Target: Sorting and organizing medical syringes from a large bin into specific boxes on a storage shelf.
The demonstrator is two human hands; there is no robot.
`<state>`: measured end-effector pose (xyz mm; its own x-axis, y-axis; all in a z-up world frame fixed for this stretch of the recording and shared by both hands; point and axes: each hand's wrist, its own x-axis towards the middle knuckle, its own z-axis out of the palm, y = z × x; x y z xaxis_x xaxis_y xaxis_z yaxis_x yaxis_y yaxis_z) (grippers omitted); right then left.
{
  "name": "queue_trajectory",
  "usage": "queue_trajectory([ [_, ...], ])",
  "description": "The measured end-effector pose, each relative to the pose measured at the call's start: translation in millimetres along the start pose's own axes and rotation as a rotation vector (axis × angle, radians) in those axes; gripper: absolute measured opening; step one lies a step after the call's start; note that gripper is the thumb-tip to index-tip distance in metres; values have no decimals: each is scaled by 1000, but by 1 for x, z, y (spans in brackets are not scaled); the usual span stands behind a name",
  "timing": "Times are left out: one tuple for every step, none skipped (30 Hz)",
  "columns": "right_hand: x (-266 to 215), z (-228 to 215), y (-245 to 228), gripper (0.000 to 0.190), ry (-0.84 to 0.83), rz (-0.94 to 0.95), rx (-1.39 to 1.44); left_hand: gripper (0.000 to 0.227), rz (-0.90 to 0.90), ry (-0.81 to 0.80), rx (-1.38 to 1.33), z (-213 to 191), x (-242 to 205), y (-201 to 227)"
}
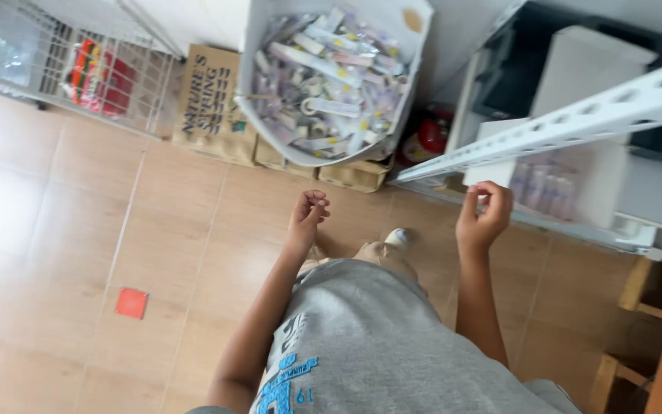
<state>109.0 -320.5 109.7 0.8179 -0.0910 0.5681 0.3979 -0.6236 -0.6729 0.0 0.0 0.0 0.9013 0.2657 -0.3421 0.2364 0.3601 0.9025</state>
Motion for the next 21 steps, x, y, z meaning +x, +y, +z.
queue_trajectory([
  [-15, 19, -13, 8, -12, 12, 4, 19, -12, 11, 6, -25, -4, -1],
  [-28, 37, -26, 8, -102, 33, 33, 18, 17, 23, 61, -49, -7, -1],
  [-36, 56, -38, 8, -182, 45, 61, 18, 55, 26, 114, -70, -3, 2],
  [-43, 76, -45, 8, -183, 50, 64, 18, 53, 28, 119, -91, -3, 0],
  [-52, 90, -50, 8, -264, 15, 50, 17, 54, 56, 108, -109, -7, -6],
  [-61, 103, -55, 8, -345, -20, 38, 15, 54, 84, 96, -125, -12, -12],
  [-53, 108, -74, 8, -355, -13, 34, 15, 43, 87, 95, -131, -16, -6],
  [-44, 112, -94, 10, -354, -101, 36, 15, 23, 106, 99, -137, -19, 0],
  [-30, 119, -111, 11, -345, -196, 39, 15, 12, 120, 103, -141, -15, 7],
  [-19, 131, -112, 11, -346, -195, 36, 15, 10, 118, 101, -143, -7, 8],
  [-10, 139, -111, 11, -352, -203, 31, 14, -45, 143, 133, -142, -4, 7],
  [-1, 146, -109, 10, -357, -212, 26, 13, -99, 167, 164, -141, 1, 6],
  [10, 157, -104, 10, -363, -210, 22, 13, -106, 167, 160, -138, 13, 4],
  [20, 167, -99, 11, -375, -172, 56, 13, -63, 141, 120, -134, 25, 2],
  [34, 179, -94, 11, -384, -140, 91, 13, -13, 115, 79, -130, 41, 2],
  [47, 199, -81, 11, -387, -145, 90, 13, -11, 117, 74, -118, 54, 22],
  [56, 217, -68, 10, -456, -90, 87, 13, 30, 57, 147, -108, 61, 41],
  [65, 235, -55, 8, -526, -35, 83, 13, 70, -4, 221, -97, 69, 61],
  [74, 259, -42, 8, -531, -27, 83, 13, 61, -3, 222, -88, 73, 90],
  [83, 281, -29, 19, -695, 19, -20, 15, 136, -58, 379, -78, 76, 120],
  [93, 303, -12, 31, -858, 58, -126, 18, 216, -111, 531, -65, 82, 146],
])
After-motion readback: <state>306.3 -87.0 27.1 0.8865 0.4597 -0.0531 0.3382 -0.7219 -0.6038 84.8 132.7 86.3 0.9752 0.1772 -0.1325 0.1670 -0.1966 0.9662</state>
